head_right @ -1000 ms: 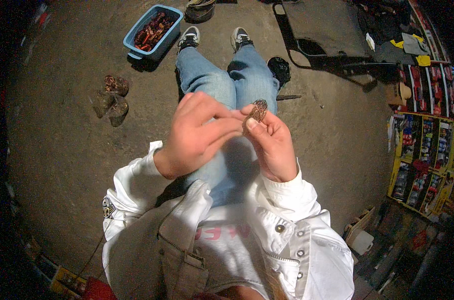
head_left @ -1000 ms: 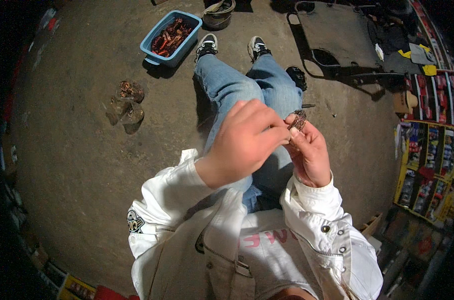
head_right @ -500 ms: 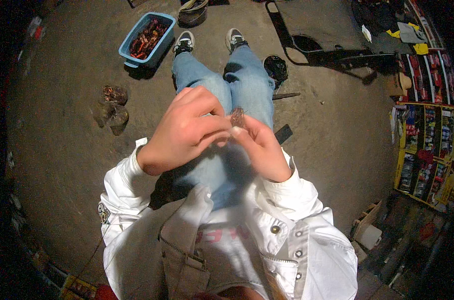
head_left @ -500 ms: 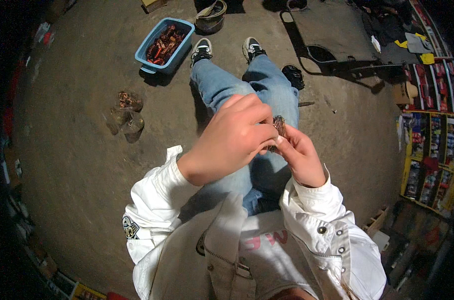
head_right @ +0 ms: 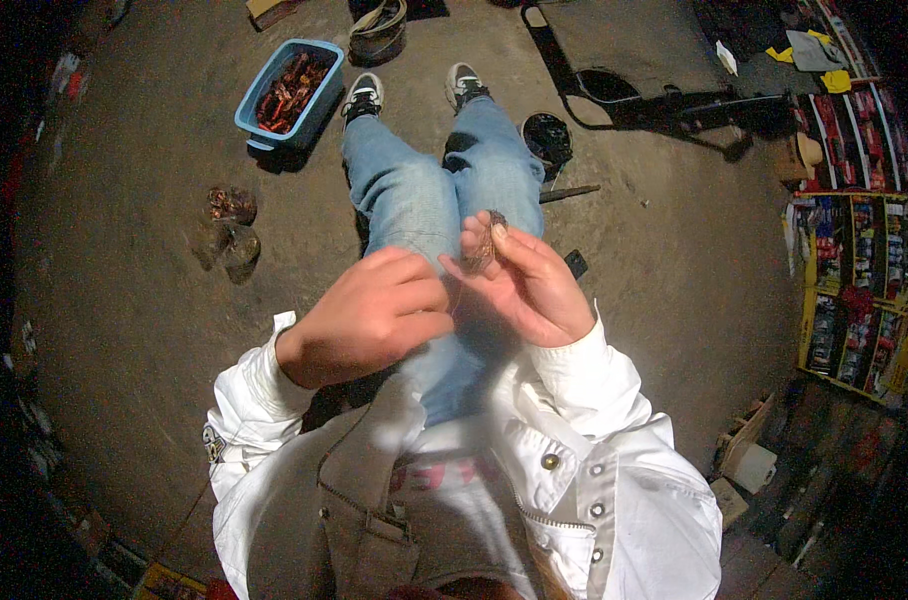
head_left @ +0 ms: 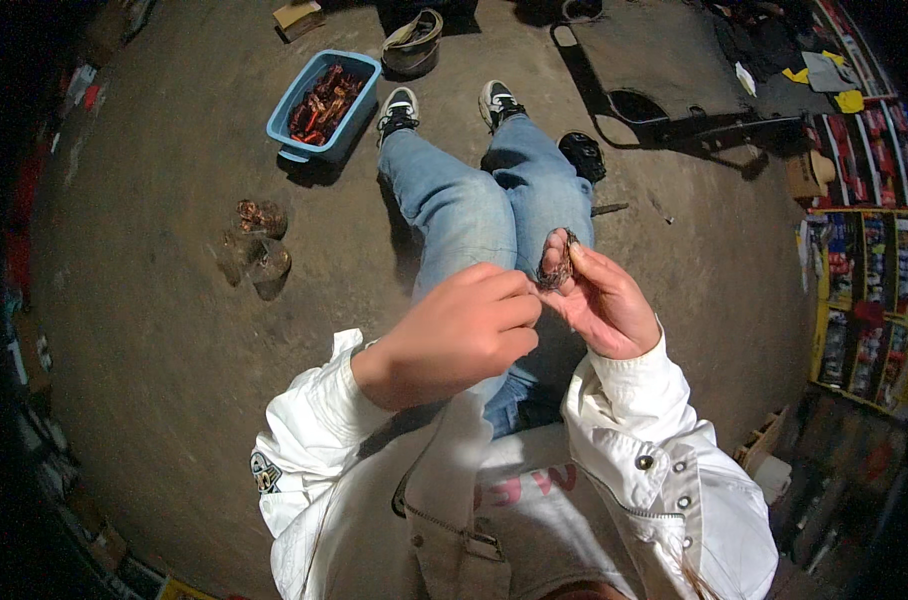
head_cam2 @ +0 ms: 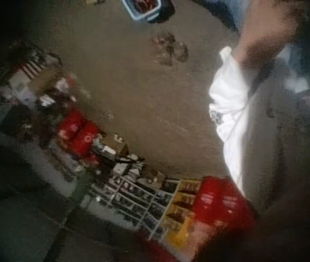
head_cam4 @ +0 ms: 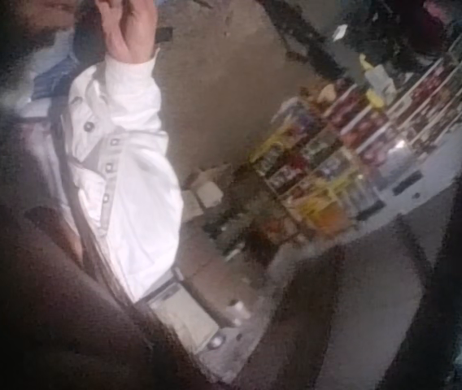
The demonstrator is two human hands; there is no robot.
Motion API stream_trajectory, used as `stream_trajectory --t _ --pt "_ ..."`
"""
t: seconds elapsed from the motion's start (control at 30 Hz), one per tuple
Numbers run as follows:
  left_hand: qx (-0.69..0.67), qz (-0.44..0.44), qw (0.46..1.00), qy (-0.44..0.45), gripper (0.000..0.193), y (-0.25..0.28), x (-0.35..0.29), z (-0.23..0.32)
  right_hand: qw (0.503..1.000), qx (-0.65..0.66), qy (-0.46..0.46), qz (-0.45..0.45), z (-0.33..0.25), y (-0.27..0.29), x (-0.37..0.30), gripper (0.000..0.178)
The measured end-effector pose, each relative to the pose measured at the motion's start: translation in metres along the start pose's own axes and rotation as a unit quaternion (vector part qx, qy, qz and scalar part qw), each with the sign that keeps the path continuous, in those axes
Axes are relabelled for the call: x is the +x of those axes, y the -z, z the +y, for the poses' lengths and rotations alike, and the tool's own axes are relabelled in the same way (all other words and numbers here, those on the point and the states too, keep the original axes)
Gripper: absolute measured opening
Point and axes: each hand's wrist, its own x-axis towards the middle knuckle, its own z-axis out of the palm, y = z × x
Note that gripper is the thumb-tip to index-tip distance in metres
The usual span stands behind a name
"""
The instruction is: The person sits on the floor and uses a screwdriver to remove screws from a black plastic housing. They manipulate the housing, separate parts, and handle a small cylindrical component. The task involves disassembly and inspection of the device.
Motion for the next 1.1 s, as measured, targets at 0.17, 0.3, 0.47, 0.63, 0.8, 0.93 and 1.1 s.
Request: stream_trajectory --t 0.17,0.3,0.47,0.63,0.8,0.93,1.1 --pt "-0.026 0.039 0.999 0.025 0.011 0.003 -0.01 -0.004 0.999 0.048 0.006 0.01 0.001 -0.001 0.001 0.019" --pt "-0.021 0.038 0.998 0.035 0.015 0.003 -0.01 -0.006 0.999 0.034 0.018 0.022 0.002 -0.002 0.0 0.02" --pt "-0.019 0.07 0.997 0.03 0.015 0.004 -0.004 -0.007 0.998 -0.027 0.048 0.038 0.006 -0.002 0.0 0.023" --pt "-0.009 0.075 0.997 0.025 0.011 0.012 0.001 -0.008 0.986 -0.14 0.062 0.071 0.01 -0.01 -0.003 0.026" --pt "-0.013 0.101 0.995 0.023 0.012 0.014 0.013 -0.018 0.951 -0.288 0.088 0.067 0.02 -0.02 -0.005 0.026" --pt "-0.002 0.116 0.993 0.038 0.014 0.01 0.02 -0.034 0.923 -0.364 0.124 -0.007 0.028 -0.024 -0.004 0.028" --pt "-0.049 0.081 0.992 0.087 0.009 0.008 0.022 -0.047 0.898 -0.43 0.09 -0.036 0.02 -0.025 -0.007 0.03"
